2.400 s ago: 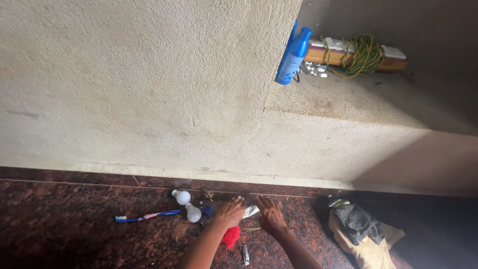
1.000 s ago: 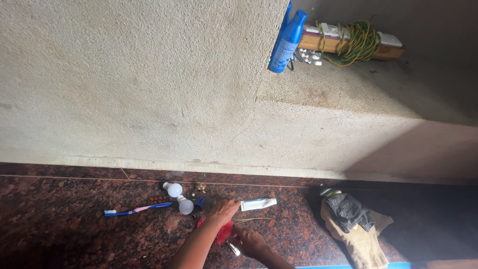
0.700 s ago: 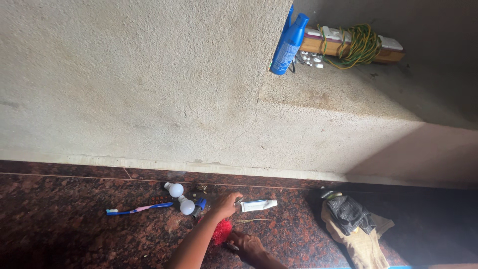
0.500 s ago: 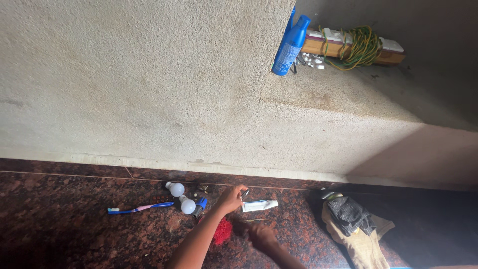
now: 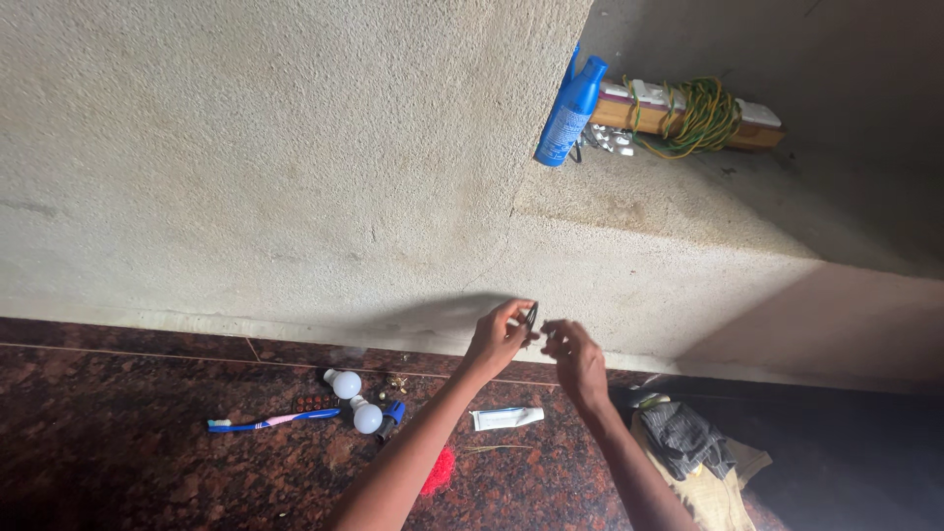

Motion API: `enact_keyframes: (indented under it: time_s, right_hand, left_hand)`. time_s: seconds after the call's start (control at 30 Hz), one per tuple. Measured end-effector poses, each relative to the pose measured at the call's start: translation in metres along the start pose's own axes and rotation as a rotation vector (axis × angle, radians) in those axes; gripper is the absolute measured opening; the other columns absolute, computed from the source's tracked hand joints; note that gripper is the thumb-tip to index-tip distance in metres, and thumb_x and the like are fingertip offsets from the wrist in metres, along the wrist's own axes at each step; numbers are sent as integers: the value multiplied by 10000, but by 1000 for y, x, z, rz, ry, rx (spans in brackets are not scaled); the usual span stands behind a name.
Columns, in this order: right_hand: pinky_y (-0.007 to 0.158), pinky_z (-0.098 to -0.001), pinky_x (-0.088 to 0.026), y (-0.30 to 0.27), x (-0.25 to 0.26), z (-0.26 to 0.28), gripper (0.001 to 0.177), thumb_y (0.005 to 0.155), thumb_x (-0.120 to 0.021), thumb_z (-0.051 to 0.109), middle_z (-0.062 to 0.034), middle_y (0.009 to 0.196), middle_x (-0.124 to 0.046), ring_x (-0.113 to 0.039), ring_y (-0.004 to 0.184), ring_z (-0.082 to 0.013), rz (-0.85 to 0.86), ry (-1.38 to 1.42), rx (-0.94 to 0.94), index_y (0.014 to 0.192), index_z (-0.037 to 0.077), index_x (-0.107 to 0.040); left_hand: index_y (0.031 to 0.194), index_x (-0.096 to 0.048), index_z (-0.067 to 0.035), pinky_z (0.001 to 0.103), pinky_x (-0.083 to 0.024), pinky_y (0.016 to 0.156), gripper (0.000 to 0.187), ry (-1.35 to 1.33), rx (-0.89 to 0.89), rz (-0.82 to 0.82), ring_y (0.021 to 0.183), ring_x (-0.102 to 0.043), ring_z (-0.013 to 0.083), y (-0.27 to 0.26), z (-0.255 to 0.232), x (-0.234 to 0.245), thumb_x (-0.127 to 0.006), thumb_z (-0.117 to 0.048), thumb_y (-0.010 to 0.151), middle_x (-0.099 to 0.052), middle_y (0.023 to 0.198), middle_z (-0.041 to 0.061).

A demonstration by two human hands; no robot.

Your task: The person moves several items including blue bottles, a red cloth, light bulbs, and a tube of toothpaste between the floor and a wall-recessed ledge, arranging them on the ledge.

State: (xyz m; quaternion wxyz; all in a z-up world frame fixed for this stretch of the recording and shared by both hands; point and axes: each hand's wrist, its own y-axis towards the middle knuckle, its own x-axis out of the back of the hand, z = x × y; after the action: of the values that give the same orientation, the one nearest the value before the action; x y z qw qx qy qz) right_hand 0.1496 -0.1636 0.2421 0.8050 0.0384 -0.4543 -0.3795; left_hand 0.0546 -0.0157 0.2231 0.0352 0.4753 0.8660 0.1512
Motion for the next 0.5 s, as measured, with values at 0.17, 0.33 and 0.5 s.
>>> enact_keyframes:
  time_s: [0.17, 0.33, 0.5]
  right_hand:
    - [662, -317, -663, 22, 33, 52, 201, 959, -558, 0, -116, 1053, -727, -788, 825, -206, -75, 13, -109, 1099, 52, -692]
    - [680, -343, -621, 26, 43, 75, 221, 917, -661, 48, -91, 1030, -727, -770, 799, -200, -101, -71, -169, 1135, 55, -698]
    - [692, -333, -624, 23, 49, 81, 254, 915, -597, -17, -78, 995, -711, -769, 802, -176, -163, -38, -58, 1134, 57, -702]
  left_hand:
    - [1314, -600, -76, 283, -622, 626, 377, 65, -62, -43, 851, -762, 188, -1, -57, 1, -587, 31, 952, -680, 1061, 104]
    - [1298, -606, -43, 301, -644, 739, 367, 59, -225, -102, 887, -764, 192, -1, -76, -4, -582, 56, 946, -705, 1054, 123]
    - [1269, -597, -41, 324, -622, 680, 320, 169, -260, -142, 835, -770, 211, 2, -88, -5, -648, 4, 956, -731, 951, 110]
